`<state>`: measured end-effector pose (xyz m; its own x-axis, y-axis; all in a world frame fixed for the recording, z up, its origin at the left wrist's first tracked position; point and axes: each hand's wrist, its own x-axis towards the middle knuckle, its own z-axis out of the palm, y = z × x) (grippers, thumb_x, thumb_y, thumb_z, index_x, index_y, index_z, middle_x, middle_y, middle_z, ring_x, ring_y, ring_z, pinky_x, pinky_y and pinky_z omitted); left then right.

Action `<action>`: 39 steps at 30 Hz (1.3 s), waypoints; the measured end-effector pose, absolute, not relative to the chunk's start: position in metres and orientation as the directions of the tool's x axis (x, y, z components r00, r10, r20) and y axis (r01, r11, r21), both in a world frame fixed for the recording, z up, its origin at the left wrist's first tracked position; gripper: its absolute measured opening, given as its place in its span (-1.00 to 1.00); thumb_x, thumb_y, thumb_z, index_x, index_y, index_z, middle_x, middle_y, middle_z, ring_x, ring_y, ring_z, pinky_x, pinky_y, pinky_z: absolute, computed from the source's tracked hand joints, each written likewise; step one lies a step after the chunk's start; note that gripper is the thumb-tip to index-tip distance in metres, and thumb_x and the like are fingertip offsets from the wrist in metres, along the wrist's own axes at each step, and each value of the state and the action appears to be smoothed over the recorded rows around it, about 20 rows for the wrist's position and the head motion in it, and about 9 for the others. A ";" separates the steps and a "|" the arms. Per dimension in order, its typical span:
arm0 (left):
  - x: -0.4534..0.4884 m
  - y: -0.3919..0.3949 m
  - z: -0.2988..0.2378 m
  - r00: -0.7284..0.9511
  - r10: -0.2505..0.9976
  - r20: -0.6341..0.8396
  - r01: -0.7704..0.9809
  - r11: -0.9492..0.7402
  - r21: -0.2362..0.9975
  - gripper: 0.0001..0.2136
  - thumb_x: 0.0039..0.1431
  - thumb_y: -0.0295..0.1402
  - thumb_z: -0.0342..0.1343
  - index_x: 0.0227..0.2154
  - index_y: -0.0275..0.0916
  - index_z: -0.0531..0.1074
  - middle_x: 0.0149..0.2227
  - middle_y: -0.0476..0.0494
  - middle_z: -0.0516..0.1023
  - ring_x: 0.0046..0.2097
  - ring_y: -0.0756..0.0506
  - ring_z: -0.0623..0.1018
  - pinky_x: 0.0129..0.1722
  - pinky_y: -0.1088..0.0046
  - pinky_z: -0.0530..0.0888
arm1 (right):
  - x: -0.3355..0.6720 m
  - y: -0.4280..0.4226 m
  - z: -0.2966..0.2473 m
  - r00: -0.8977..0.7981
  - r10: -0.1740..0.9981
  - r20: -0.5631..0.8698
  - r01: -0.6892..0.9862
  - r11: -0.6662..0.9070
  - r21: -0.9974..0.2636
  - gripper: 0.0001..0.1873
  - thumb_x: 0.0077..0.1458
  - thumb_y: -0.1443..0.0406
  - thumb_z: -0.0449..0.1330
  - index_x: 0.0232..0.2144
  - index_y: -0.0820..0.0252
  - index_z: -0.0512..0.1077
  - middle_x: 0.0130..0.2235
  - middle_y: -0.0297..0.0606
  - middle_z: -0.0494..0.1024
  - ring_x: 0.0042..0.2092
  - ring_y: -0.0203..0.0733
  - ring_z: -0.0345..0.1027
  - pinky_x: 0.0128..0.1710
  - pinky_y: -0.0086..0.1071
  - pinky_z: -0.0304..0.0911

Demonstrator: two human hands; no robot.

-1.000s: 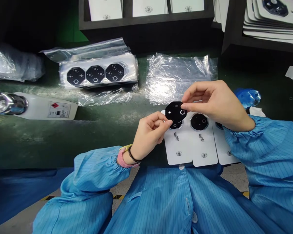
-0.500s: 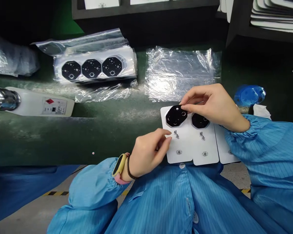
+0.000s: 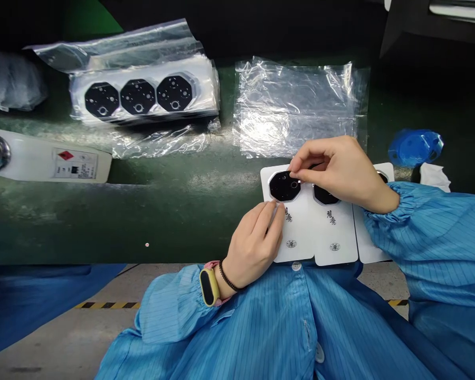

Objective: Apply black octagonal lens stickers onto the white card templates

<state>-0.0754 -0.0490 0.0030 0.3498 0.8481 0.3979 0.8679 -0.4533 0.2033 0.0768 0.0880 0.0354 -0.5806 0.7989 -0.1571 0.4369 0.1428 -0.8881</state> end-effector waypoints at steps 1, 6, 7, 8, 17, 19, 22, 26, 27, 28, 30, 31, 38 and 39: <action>-0.075 -0.049 0.003 0.351 0.846 0.400 0.867 -0.455 0.202 -0.77 0.18 -0.62 0.01 -0.10 -0.46 0.39 -0.20 -0.37 0.56 -0.14 -0.20 0.57 -0.17 0.26 0.57 | 0.077 0.088 0.035 -0.582 0.798 -0.156 0.437 0.145 -0.888 -0.81 -0.05 0.45 0.22 -0.58 0.06 0.44 -0.45 -0.38 0.58 -0.33 -0.17 0.51 -0.22 -0.26 0.48; -0.075 -0.049 0.003 0.360 0.842 0.402 0.858 -0.468 0.213 -0.78 0.17 -0.63 0.03 -0.12 -0.51 0.40 -0.23 -0.39 0.56 -0.17 -0.21 0.58 -0.18 0.26 0.58 | 0.077 0.087 0.035 -0.588 0.793 -0.156 0.444 0.156 -0.882 -0.81 -0.03 0.45 0.23 -0.57 0.06 0.44 -0.43 -0.38 0.58 -0.32 -0.18 0.52 -0.22 -0.27 0.48; -0.075 -0.049 0.003 0.356 0.845 0.398 0.859 -0.464 0.217 -0.77 0.18 -0.62 0.02 -0.10 -0.49 0.39 -0.23 -0.37 0.56 -0.16 -0.21 0.57 -0.18 0.26 0.58 | 0.077 0.087 0.035 -0.588 0.793 -0.158 0.446 0.155 -0.881 -0.80 -0.03 0.45 0.23 -0.57 0.06 0.44 -0.43 -0.38 0.58 -0.32 -0.17 0.52 -0.23 -0.27 0.48; -0.075 -0.049 0.003 0.352 0.849 0.394 0.860 -0.459 0.221 -0.76 0.19 -0.62 0.01 -0.08 -0.46 0.38 -0.22 -0.35 0.56 -0.15 -0.20 0.57 -0.18 0.25 0.58 | 0.076 0.087 0.035 -0.587 0.794 -0.158 0.447 0.156 -0.881 -0.80 -0.03 0.46 0.23 -0.57 0.06 0.44 -0.43 -0.38 0.58 -0.32 -0.17 0.52 -0.23 -0.27 0.48; -0.075 -0.050 0.002 0.350 0.850 0.395 0.866 -0.454 0.210 -0.76 0.19 -0.61 0.01 -0.08 -0.44 0.39 -0.22 -0.34 0.56 -0.15 -0.20 0.58 -0.18 0.26 0.58 | 0.076 0.086 0.033 -0.587 0.798 -0.141 0.439 0.167 -0.883 -0.80 -0.04 0.47 0.24 -0.57 0.08 0.44 -0.44 -0.38 0.57 -0.34 -0.21 0.51 -0.25 -0.30 0.47; -0.075 -0.049 0.003 0.350 0.849 0.396 0.866 -0.454 0.208 -0.76 0.19 -0.61 0.02 -0.08 -0.45 0.39 -0.22 -0.34 0.57 -0.15 -0.20 0.58 -0.18 0.26 0.58 | 0.076 0.086 0.033 -0.584 0.800 -0.134 0.434 0.168 -0.885 -0.80 -0.04 0.46 0.24 -0.58 0.07 0.43 -0.44 -0.39 0.57 -0.34 -0.21 0.50 -0.25 -0.30 0.47; -0.075 -0.049 0.003 0.348 0.848 0.401 0.864 -0.456 0.214 -0.78 0.18 -0.61 0.03 -0.10 -0.48 0.40 -0.22 -0.37 0.57 -0.15 -0.21 0.58 -0.17 0.26 0.58 | 0.077 0.086 0.033 -0.579 0.804 -0.138 0.440 0.165 -0.883 -0.79 -0.04 0.46 0.23 -0.59 0.06 0.43 -0.44 -0.38 0.57 -0.34 -0.20 0.50 -0.26 -0.29 0.47; -0.075 -0.050 0.001 0.340 0.858 0.386 0.862 -0.448 0.237 -0.69 0.19 -0.60 0.01 0.01 -0.44 0.35 -0.19 -0.35 0.56 -0.12 -0.22 0.58 -0.14 0.23 0.56 | 0.077 0.084 0.033 -0.576 0.808 -0.127 0.453 0.186 -0.872 -0.80 -0.02 0.44 0.23 -0.58 0.06 0.43 -0.43 -0.38 0.58 -0.32 -0.17 0.50 -0.26 -0.27 0.46; -0.075 -0.051 0.000 0.341 0.859 0.383 0.861 -0.449 0.240 -0.67 0.19 -0.60 0.00 0.03 -0.43 0.34 -0.18 -0.35 0.56 -0.11 -0.22 0.58 -0.14 0.23 0.56 | 0.077 0.084 0.033 -0.575 0.810 -0.118 0.461 0.202 -0.864 -0.80 -0.02 0.45 0.23 -0.58 0.06 0.43 -0.43 -0.38 0.57 -0.32 -0.17 0.49 -0.26 -0.27 0.46; -0.075 -0.051 0.000 0.342 0.858 0.382 0.861 -0.450 0.239 -0.66 0.19 -0.60 0.00 0.04 -0.43 0.33 -0.17 -0.35 0.56 -0.11 -0.22 0.57 -0.13 0.23 0.56 | 0.077 0.083 0.033 -0.575 0.812 -0.105 0.468 0.221 -0.855 -0.79 -0.02 0.46 0.22 -0.58 0.07 0.43 -0.43 -0.38 0.57 -0.33 -0.18 0.49 -0.27 -0.27 0.45; -0.075 -0.051 0.000 0.350 0.855 0.383 0.863 -0.453 0.223 -0.67 0.19 -0.61 -0.01 0.03 -0.46 0.34 -0.17 -0.37 0.56 -0.11 -0.22 0.57 -0.13 0.24 0.55 | 0.077 0.082 0.033 -0.576 0.813 -0.081 0.485 0.260 -0.835 -0.79 -0.02 0.47 0.20 -0.58 0.08 0.43 -0.43 -0.39 0.57 -0.33 -0.20 0.47 -0.28 -0.29 0.44; -0.075 -0.051 0.000 0.353 0.853 0.385 0.866 -0.453 0.210 -0.68 0.18 -0.62 0.00 0.01 -0.48 0.36 -0.17 -0.38 0.56 -0.11 -0.22 0.57 -0.13 0.25 0.56 | 0.077 0.082 0.033 -0.579 0.812 -0.068 0.489 0.279 -0.826 -0.78 -0.01 0.48 0.19 -0.57 0.08 0.43 -0.43 -0.39 0.57 -0.33 -0.20 0.46 -0.30 -0.30 0.43; -0.074 -0.051 0.000 0.361 0.854 0.375 0.875 -0.449 0.180 -0.62 0.19 -0.62 -0.02 0.08 -0.44 0.31 -0.16 -0.36 0.56 -0.11 -0.21 0.58 -0.14 0.26 0.54 | 0.076 0.081 0.032 -0.611 0.791 -0.020 0.512 0.375 -0.773 -0.76 -0.01 0.51 0.15 -0.57 0.10 0.42 -0.46 -0.41 0.54 -0.38 -0.24 0.42 -0.35 -0.33 0.37; -0.073 -0.051 -0.001 0.359 0.854 0.377 0.875 -0.448 0.183 -0.61 0.19 -0.62 -0.02 0.10 -0.44 0.30 -0.16 -0.36 0.56 -0.11 -0.22 0.58 -0.14 0.26 0.54 | 0.076 0.081 0.032 -0.616 0.787 -0.019 0.523 0.391 -0.757 -0.75 -0.01 0.52 0.14 -0.57 0.10 0.42 -0.46 -0.41 0.53 -0.38 -0.24 0.41 -0.35 -0.33 0.36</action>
<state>-0.0735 -0.0514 -0.0006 0.3588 0.8541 0.3765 0.8751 -0.4482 0.1827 0.0763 0.0808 0.0317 -0.6163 0.7873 -0.0187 0.5227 0.3912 -0.7574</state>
